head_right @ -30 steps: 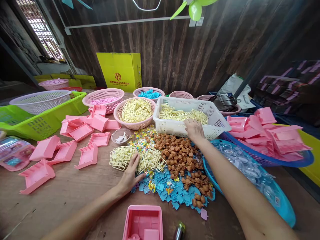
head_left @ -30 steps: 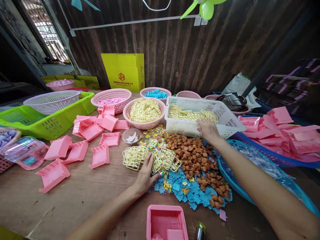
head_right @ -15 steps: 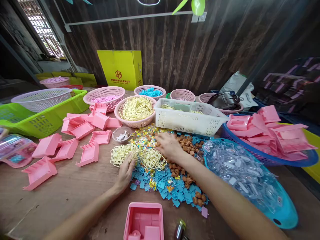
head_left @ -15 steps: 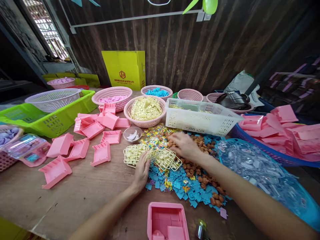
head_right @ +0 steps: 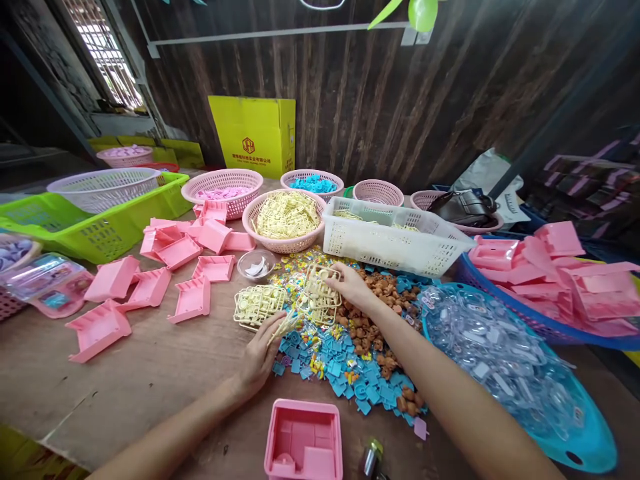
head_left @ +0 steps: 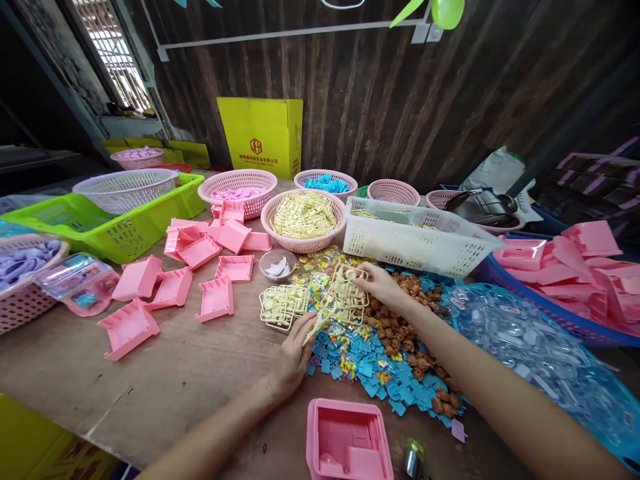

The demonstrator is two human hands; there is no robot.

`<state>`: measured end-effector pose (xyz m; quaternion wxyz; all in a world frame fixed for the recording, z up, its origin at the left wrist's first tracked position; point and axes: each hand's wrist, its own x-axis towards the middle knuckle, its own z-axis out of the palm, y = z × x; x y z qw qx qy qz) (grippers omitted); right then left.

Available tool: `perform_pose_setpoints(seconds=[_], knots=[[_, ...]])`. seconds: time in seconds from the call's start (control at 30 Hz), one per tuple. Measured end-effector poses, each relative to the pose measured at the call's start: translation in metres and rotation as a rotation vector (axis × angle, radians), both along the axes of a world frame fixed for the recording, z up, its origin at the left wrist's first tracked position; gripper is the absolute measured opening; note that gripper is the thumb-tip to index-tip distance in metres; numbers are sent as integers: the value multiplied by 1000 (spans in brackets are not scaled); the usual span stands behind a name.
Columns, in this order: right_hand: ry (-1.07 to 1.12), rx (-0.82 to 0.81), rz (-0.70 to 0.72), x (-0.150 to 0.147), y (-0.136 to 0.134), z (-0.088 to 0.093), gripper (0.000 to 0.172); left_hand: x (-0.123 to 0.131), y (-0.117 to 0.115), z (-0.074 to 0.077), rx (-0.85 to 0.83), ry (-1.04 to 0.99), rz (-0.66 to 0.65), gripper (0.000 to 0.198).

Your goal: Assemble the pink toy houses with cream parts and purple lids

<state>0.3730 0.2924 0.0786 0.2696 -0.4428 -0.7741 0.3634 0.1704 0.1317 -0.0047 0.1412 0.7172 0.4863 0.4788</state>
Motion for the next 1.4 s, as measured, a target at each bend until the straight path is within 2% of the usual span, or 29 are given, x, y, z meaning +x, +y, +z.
perform_pose_setpoints(seconds=[0.17, 0.33, 0.43, 0.57, 0.67, 0.8, 1.0, 1.1, 1.2, 1.3, 1.4], knots=[[172, -120, -180, 4, 8, -4, 31, 1, 5, -8, 145, 276, -181, 55], [354, -213, -319, 0, 12, 2, 34, 2, 8, -9, 238, 508, -206, 51], [402, -270, -333, -13, 10, 4, 31, 3, 9, -9, 258, 592, -208, 41], [386, -329, -266, -50, 0, 0, 21, 2, 9, -3, 334, 646, -192, 37], [345, -343, -210, -84, -8, -7, 14, -2, 6, 4, 397, 669, -179, 37], [296, -371, -174, -116, -12, -17, 14, -11, -2, 11, 439, 689, -201, 36], [286, -492, -129, -125, -15, -21, 14, -20, -9, 14, 474, 699, -186, 36], [274, -517, -103, -123, -16, -17, 14, -24, -9, 10, 435, 682, -164, 37], [226, -480, -82, -122, -15, -14, 16, -29, -7, 0, 414, 626, -129, 39], [119, -396, -62, -128, -15, -15, 17, -34, -6, -11, 372, 552, -106, 46], [-27, -268, -53, -137, -13, -16, 16, -35, -6, -15, 274, 414, -108, 52]])
